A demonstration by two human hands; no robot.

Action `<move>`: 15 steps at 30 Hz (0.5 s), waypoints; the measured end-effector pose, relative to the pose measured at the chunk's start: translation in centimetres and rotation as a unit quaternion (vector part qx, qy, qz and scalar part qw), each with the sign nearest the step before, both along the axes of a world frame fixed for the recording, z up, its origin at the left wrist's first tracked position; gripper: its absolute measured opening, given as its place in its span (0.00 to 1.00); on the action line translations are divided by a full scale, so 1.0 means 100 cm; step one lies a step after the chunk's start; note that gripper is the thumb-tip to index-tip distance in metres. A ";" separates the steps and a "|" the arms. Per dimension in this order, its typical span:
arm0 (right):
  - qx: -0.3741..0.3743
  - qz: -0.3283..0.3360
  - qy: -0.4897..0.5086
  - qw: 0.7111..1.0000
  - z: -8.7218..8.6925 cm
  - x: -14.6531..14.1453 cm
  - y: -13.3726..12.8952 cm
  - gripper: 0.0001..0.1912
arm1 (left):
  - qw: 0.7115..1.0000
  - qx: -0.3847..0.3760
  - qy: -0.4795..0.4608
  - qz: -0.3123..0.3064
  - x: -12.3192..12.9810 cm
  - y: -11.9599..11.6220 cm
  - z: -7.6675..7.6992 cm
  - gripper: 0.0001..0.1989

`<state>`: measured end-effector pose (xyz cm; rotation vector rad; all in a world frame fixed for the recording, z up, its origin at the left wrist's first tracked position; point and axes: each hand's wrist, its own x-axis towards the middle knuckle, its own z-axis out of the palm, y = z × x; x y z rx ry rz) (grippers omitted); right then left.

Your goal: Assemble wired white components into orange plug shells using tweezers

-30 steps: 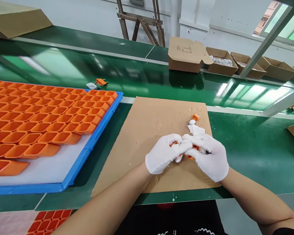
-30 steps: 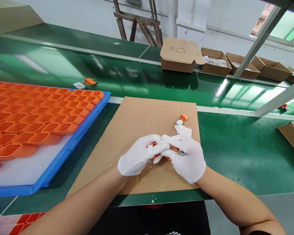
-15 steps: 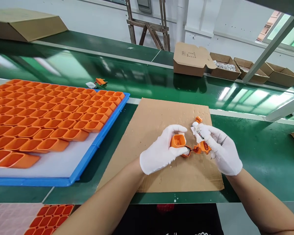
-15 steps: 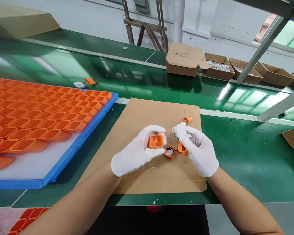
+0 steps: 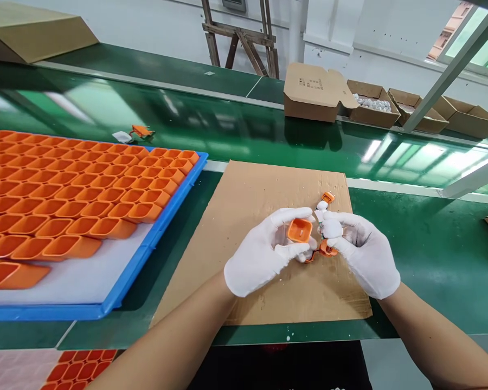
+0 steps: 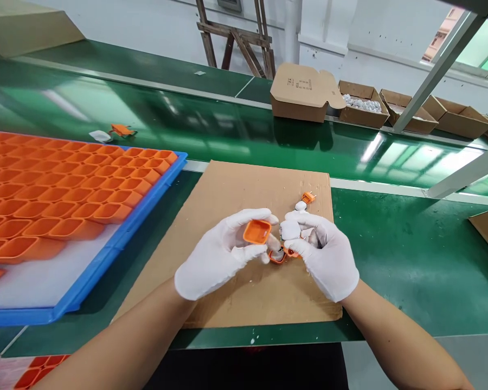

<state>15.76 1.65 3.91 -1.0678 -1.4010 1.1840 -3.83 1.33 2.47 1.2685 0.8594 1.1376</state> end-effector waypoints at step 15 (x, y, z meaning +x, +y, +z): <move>0.216 -0.042 -0.141 0.965 -0.005 0.003 -0.011 0.16 | 0.955 0.204 0.181 0.113 -0.003 -0.005 -0.011 0.20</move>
